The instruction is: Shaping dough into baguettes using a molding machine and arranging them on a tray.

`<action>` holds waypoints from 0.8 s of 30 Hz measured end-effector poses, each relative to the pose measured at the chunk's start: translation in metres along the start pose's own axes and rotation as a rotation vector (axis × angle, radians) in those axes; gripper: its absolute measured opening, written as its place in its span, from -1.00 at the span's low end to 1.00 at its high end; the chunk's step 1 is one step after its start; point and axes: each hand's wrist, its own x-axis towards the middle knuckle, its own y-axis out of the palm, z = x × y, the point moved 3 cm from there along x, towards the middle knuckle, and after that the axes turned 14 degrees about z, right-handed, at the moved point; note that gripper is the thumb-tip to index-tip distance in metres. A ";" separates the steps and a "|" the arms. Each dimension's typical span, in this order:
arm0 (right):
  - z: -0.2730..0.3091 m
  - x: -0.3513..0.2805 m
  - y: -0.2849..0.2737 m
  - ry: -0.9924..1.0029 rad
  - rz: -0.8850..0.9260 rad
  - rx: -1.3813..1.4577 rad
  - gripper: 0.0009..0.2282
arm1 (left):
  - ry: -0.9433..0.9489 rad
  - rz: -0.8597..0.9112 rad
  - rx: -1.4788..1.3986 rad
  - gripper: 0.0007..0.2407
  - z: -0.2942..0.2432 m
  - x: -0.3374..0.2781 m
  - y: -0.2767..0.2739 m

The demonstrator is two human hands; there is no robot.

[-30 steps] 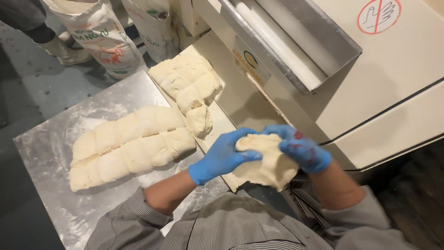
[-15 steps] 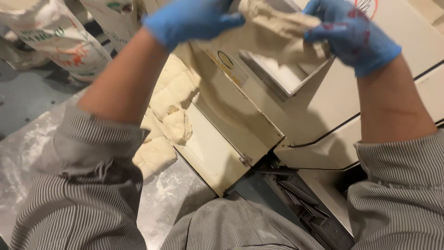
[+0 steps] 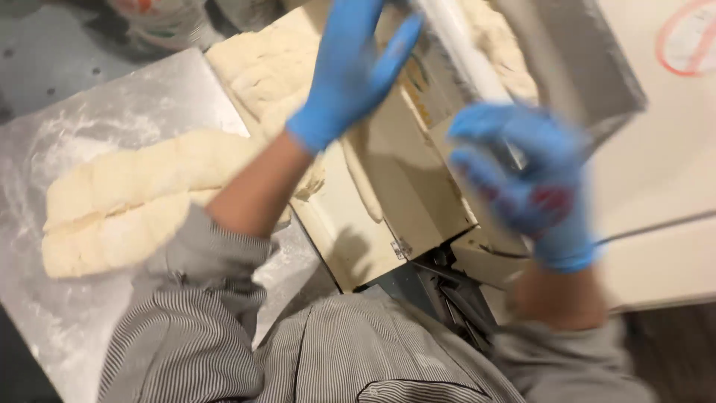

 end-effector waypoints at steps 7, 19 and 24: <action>-0.185 -0.005 0.354 0.349 -0.075 0.433 -0.50 | -0.351 0.005 -0.566 -0.73 -0.012 -0.222 0.033; -0.218 -0.050 0.443 0.947 -0.054 1.879 -0.67 | -0.731 0.260 -0.777 -0.74 -0.043 -0.412 0.054; -0.076 -0.071 0.305 0.571 0.023 1.888 -0.72 | -0.615 0.400 -0.753 -0.72 -0.024 -0.411 0.070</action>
